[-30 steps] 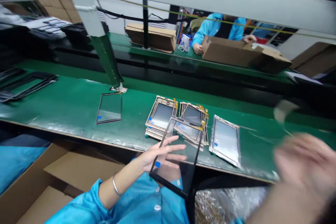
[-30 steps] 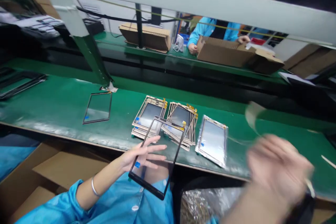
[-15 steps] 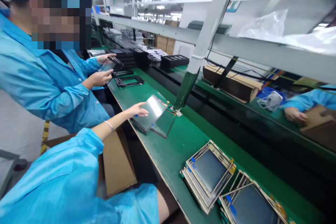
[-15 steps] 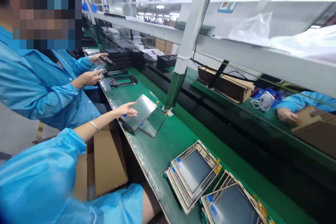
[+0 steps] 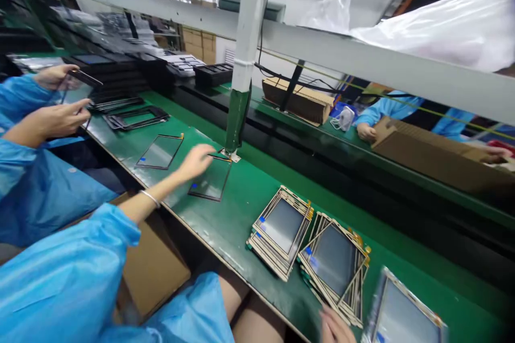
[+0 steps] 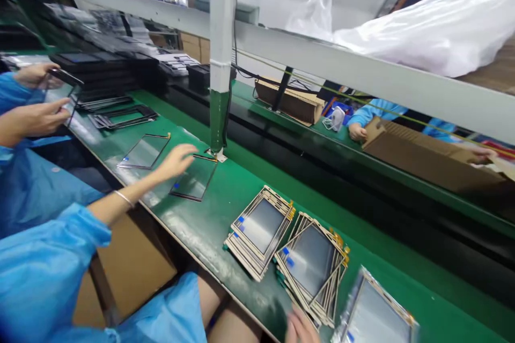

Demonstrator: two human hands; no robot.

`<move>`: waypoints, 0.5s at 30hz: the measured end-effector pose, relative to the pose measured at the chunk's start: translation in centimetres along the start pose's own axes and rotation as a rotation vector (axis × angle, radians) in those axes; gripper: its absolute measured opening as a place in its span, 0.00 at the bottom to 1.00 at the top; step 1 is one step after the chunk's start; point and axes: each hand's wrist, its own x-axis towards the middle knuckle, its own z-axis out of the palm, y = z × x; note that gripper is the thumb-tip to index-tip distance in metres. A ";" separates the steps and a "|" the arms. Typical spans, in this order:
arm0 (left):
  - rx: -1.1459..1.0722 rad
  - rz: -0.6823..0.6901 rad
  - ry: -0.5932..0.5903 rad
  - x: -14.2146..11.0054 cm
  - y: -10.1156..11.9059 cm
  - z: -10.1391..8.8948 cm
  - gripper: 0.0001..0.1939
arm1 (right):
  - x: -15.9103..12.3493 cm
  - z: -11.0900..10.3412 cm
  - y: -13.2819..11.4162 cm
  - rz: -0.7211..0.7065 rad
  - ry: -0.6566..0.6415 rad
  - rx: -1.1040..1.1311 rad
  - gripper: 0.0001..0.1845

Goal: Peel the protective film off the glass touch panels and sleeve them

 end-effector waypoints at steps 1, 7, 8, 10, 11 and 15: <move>-0.019 0.049 -0.095 -1.1 0.8 3.4 0.12 | 0.4 0.6 1.0 -0.040 0.042 -0.047 0.23; -0.107 0.112 -0.309 -5.9 3.4 18.3 0.12 | 5.0 5.8 4.7 -0.388 0.095 -0.504 0.32; -0.131 0.102 -0.318 -5.9 3.7 19.3 0.13 | 5.4 6.3 5.1 -0.400 0.095 -0.536 0.32; -0.203 0.082 -0.340 -5.9 4.5 20.1 0.14 | 5.7 7.0 5.5 -0.409 0.091 -0.547 0.30; -0.250 0.069 -0.357 -5.9 5.0 20.2 0.14 | 5.6 7.1 5.5 -0.402 0.080 -0.523 0.30; -0.487 -0.015 -0.515 -7.4 7.7 19.0 0.17 | 5.4 5.5 4.1 -0.217 0.110 -0.129 0.32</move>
